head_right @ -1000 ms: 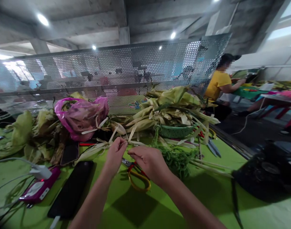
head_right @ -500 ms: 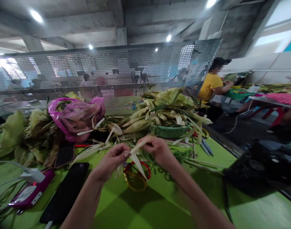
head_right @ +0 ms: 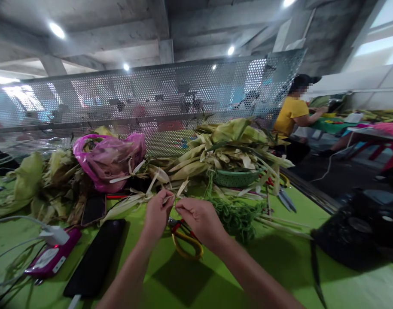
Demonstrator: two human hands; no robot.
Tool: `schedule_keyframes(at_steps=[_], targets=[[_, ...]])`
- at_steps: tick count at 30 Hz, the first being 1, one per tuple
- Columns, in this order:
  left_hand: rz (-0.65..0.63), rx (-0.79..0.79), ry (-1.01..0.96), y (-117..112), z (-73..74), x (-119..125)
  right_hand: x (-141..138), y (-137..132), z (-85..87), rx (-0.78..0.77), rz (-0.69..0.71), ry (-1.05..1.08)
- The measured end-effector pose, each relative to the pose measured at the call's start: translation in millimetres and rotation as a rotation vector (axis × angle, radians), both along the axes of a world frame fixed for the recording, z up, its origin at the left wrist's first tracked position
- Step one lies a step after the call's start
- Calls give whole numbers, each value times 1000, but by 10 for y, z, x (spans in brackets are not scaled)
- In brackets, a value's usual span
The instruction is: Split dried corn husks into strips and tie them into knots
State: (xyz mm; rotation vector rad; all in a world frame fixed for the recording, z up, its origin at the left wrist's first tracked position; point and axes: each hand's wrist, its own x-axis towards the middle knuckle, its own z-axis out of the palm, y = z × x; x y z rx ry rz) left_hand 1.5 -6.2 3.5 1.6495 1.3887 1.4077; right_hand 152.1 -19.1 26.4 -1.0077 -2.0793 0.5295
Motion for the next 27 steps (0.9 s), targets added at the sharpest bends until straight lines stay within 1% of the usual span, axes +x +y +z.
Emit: schedule_keyframes(at_steps=[2, 4, 7, 9, 10, 11, 13, 15, 17, 19, 22, 24, 27], targets=[[31, 31, 22, -1, -2, -2, -4, 14, 2, -37, -11, 8], [29, 38, -34, 6, 2, -5, 0, 38, 18, -55, -2, -26], [-5, 16, -162, 19, 10, -7, 25, 82, 41, 12, 9, -100], [-7, 21, -200, 24, 13, -3, 43, 103, 38, 11, -26, -65], [-1, 29, -200, 24, 12, 1, 48, 107, 30, -38, -59, -13], [5, 38, -193, 23, 10, 7, 47, 107, 18, -120, -85, 59], [9, 52, -167, 14, 4, 24, 25, 95, -6, -336, -101, 258], [6, 67, -137, -2, -4, 45, -20, 76, -25, -542, -38, 484], [4, 88, -100, -21, -10, 65, -73, 61, -39, -676, 54, 693], [16, 118, -34, -39, -16, 80, -116, 60, -58, -747, 80, 836], [71, 187, 115, -63, -29, 98, -143, 86, -110, -788, 21, 919], [115, 235, 215, -82, -37, 114, -144, 110, -151, -789, -6, 941], [153, 289, 357, -118, -37, 144, -135, 139, -194, -742, -40, 1004]])
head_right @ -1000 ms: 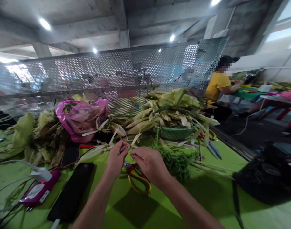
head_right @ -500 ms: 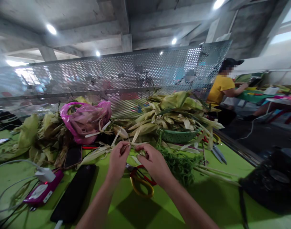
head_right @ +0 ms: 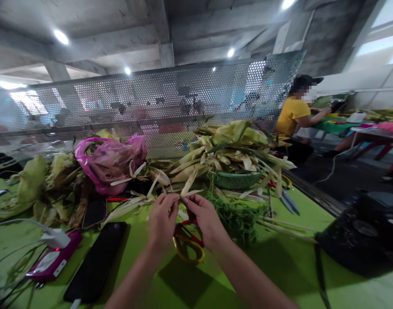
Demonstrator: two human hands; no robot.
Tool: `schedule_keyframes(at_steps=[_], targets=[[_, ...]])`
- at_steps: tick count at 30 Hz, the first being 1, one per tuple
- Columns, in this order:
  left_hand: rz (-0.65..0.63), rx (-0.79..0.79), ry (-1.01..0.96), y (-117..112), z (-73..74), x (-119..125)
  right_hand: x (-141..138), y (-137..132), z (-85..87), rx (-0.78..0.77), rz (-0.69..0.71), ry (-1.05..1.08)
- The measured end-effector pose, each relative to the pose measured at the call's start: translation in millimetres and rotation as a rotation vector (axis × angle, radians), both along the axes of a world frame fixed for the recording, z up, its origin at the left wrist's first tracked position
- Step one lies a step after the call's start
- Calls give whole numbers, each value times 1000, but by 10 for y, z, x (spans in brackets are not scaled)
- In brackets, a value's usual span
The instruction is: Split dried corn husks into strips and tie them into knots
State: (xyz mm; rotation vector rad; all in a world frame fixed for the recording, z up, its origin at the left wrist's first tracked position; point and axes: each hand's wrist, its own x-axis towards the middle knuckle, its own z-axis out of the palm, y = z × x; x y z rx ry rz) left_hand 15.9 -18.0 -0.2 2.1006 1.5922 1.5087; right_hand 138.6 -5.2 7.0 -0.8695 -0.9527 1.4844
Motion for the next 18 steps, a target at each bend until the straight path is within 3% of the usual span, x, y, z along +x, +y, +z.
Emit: schedule_keyframes(at_steps=[4, 10, 15, 18], targets=[[-45, 14, 122, -22, 38, 10, 56, 39, 8, 12, -61, -24], [-261, -161, 5, 28, 122, -112, 256, 161, 61, 153, -100, -326], [-199, -241, -36, 72, 126, -212, 319, 201, 62, 198, -12, -466], [-222, -258, -235, 95, 112, -182, 295, 189, 58, 180, 45, -475]])
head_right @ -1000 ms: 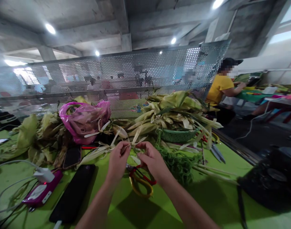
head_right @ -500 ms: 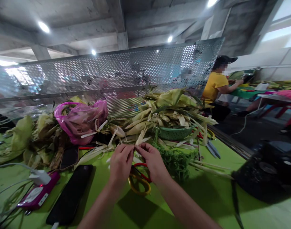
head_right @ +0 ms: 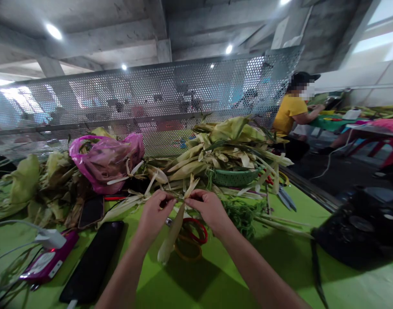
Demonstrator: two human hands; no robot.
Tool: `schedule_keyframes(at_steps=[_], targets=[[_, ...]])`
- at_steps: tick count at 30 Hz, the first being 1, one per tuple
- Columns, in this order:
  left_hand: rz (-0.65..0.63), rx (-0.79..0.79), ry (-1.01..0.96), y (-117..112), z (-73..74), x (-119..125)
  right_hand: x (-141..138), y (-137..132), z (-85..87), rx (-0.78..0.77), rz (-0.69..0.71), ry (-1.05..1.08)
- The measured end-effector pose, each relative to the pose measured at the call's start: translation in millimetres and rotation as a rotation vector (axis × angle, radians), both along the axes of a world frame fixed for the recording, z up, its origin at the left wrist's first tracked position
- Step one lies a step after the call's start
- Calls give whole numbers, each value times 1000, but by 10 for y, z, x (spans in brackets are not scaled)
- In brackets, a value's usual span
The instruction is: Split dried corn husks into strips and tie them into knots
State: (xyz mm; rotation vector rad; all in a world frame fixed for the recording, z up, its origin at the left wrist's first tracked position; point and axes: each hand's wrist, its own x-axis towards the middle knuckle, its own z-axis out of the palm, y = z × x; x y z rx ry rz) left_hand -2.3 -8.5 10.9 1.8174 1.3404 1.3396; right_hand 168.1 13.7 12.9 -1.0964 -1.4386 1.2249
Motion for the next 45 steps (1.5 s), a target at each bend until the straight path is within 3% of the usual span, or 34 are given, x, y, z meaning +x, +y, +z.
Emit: schedule_keyframes(at_steps=[5, 8, 13, 19, 30, 34, 38, 45], targets=[[-183, -228, -597, -27, -11, 141, -55, -48, 23, -122, 66, 75], [-227, -281, -724, -46, -26, 175, -75, -79, 46, -163, 70, 92], [-204, -287, -645, -4, -83, 161, -39, -44, 19, -128, 88, -51], [-158, -227, -470, 88, -202, 150, 110, 32, -3, 82, 96, -398], [-130, -148, -230, 67, -209, 189, 49, -149, 188, 282, 81, -391], [-178, -149, -284, 56, -217, 187, 61, -172, 261, 364, 79, -371], [-192, -185, -297, 59, -213, 186, 88, -118, 207, 346, -9, -362], [-248, -172, -301, 48, -193, 198, 63, -110, 149, 431, 0, -507]])
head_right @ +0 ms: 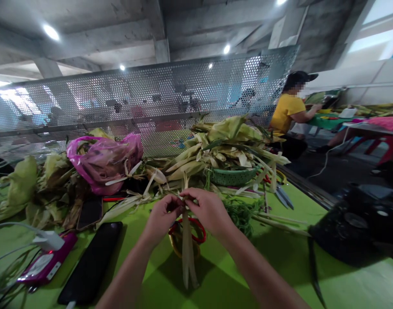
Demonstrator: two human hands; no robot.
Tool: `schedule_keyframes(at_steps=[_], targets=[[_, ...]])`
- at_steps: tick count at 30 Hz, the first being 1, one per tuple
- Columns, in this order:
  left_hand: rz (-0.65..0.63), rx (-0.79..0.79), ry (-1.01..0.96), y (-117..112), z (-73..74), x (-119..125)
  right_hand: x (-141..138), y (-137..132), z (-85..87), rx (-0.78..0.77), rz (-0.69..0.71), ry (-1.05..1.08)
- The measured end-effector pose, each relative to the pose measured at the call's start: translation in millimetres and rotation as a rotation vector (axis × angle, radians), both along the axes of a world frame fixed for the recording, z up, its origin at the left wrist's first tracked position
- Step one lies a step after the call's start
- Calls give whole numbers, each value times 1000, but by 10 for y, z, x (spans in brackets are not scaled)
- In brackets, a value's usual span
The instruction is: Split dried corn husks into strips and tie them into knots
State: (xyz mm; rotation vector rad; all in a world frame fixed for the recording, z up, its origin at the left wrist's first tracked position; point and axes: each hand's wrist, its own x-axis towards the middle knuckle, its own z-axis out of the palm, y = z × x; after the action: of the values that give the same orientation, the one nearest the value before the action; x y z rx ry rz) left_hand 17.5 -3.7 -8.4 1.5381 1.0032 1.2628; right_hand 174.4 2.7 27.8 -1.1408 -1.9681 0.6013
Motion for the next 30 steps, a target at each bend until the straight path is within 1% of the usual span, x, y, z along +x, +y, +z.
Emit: schedule_keyframes(at_steps=[7, 10, 12, 17, 19, 22, 25, 30], targets=[[15, 68, 47, 6, -12, 3, 2, 1, -35, 112, -21, -145], [22, 42, 43, 8, -23, 6, -13, 0, -58, 136, -52, -195], [36, 7, 5, 14, -35, 4, -33, -13, -60, 134, -69, -209], [81, -47, -133, 46, -60, -18, -61, -55, -34, 27, -50, -131], [104, -74, -153, 53, -54, -31, -57, -59, -25, -17, -32, -92], [142, -91, -151, 44, -22, -46, -45, -47, -20, -35, -11, -60], [183, -67, -116, 28, 10, -53, -47, -32, -19, -21, 13, -7], [256, 54, 67, 19, 3, -40, -79, -11, -72, -48, 69, 124]])
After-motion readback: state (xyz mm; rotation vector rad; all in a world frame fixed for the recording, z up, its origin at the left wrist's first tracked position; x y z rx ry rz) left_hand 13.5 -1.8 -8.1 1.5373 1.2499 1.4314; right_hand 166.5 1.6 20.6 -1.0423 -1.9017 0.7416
